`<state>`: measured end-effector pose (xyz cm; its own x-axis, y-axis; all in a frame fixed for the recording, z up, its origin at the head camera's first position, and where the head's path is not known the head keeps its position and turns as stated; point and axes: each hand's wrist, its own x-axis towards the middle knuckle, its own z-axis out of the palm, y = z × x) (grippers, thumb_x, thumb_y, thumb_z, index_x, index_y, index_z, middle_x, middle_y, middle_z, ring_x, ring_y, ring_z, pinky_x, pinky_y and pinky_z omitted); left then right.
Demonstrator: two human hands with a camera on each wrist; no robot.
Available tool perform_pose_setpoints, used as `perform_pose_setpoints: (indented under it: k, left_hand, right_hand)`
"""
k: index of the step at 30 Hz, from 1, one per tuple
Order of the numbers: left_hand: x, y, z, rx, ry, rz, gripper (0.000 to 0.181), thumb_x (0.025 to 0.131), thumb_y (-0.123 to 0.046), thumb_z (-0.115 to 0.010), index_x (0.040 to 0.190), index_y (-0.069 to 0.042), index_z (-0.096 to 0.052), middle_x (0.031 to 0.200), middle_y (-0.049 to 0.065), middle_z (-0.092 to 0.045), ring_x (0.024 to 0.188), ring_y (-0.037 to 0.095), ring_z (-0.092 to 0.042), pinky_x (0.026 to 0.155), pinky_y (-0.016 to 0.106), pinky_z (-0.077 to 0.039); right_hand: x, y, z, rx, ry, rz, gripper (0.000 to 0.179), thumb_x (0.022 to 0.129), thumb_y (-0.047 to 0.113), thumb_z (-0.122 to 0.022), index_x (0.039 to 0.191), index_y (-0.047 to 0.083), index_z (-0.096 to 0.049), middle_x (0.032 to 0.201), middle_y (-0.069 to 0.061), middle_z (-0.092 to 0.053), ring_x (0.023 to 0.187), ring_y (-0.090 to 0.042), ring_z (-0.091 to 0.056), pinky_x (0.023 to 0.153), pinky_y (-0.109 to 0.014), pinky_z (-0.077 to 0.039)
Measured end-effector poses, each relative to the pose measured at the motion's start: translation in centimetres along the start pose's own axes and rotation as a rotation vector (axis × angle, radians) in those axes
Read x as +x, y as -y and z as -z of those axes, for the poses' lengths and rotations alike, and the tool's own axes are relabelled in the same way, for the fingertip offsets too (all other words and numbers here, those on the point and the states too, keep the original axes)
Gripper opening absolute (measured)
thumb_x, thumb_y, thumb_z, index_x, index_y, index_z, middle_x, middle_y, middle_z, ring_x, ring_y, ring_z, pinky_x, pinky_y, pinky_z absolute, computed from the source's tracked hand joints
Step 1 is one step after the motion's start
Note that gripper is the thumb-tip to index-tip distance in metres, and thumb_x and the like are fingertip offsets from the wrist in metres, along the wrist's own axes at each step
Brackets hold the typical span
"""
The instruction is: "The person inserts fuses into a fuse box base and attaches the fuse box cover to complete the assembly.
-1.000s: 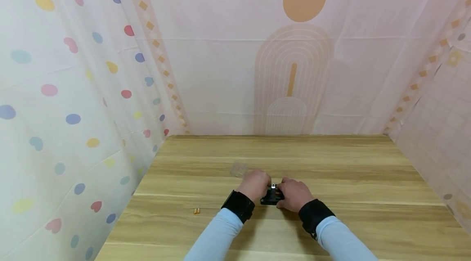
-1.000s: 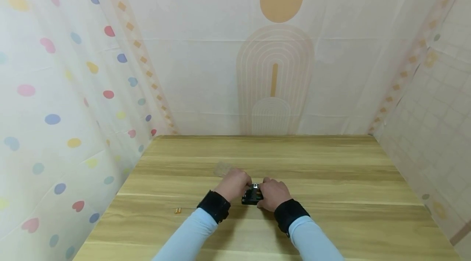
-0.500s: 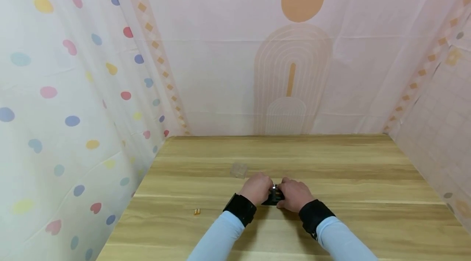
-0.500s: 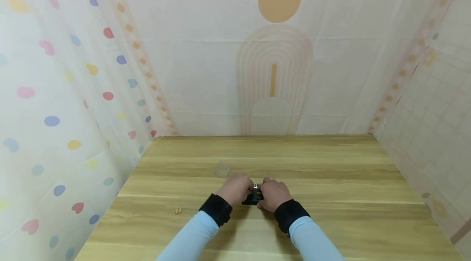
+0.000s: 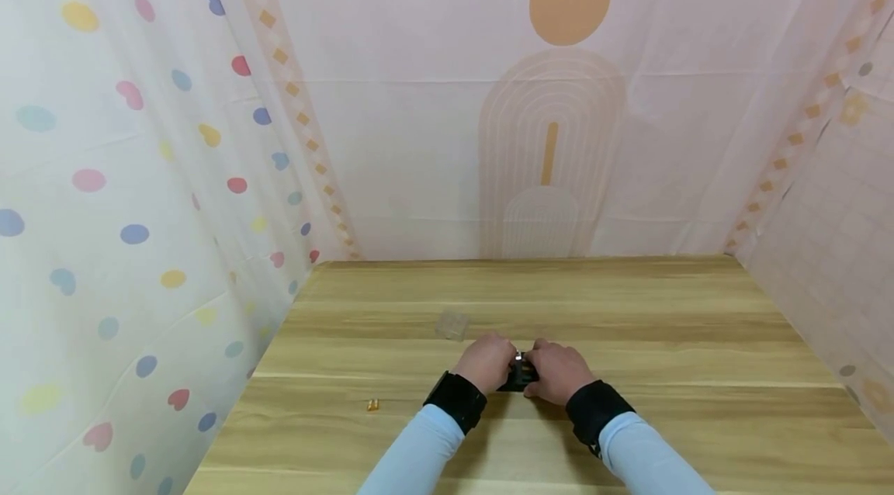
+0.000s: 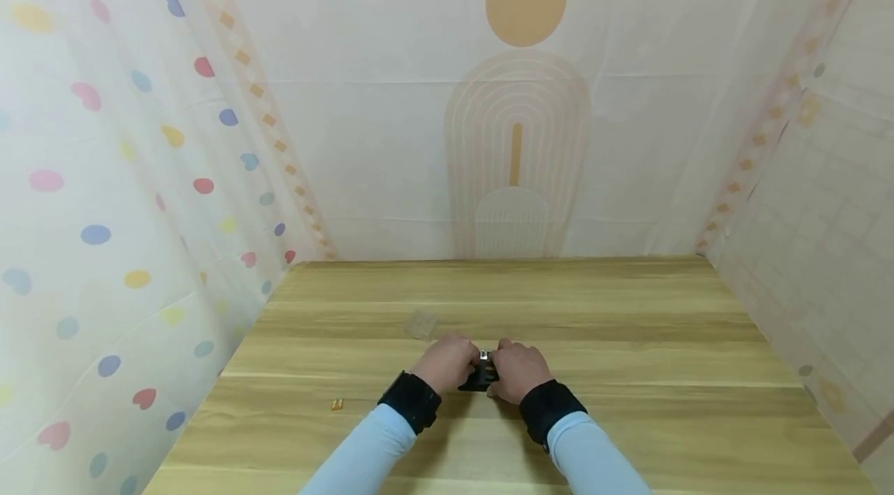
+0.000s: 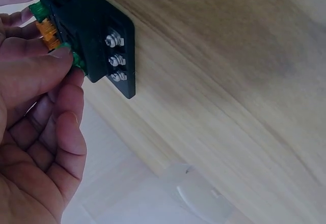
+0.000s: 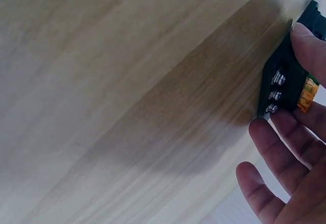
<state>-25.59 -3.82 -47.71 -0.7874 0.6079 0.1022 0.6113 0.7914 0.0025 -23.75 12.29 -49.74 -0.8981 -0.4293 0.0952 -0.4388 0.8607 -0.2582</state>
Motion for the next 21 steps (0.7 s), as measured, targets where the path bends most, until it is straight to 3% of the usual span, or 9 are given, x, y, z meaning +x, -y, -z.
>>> perform_pose_setpoints:
  k: [21]
  left_hand:
    - [-0.13, -0.14, -0.93, 0.045, -0.064, -0.039, 0.02, 0.082, -0.005, -0.076, 0.068, -0.017, -0.069, 0.067, -0.006, -0.062, 0.063, 0.007, -0.057, 0.059, 0.022, -0.049]
  right_hand:
    - [-0.33, 0.4, 0.36, -0.002, -0.009, 0.0, 0.035, 0.069, 0.023, -0.09, 0.093, 0.008, -0.071, 0.084, -0.002, -0.053, 0.069, -0.02, -0.055, 0.062, -0.041, -0.048]
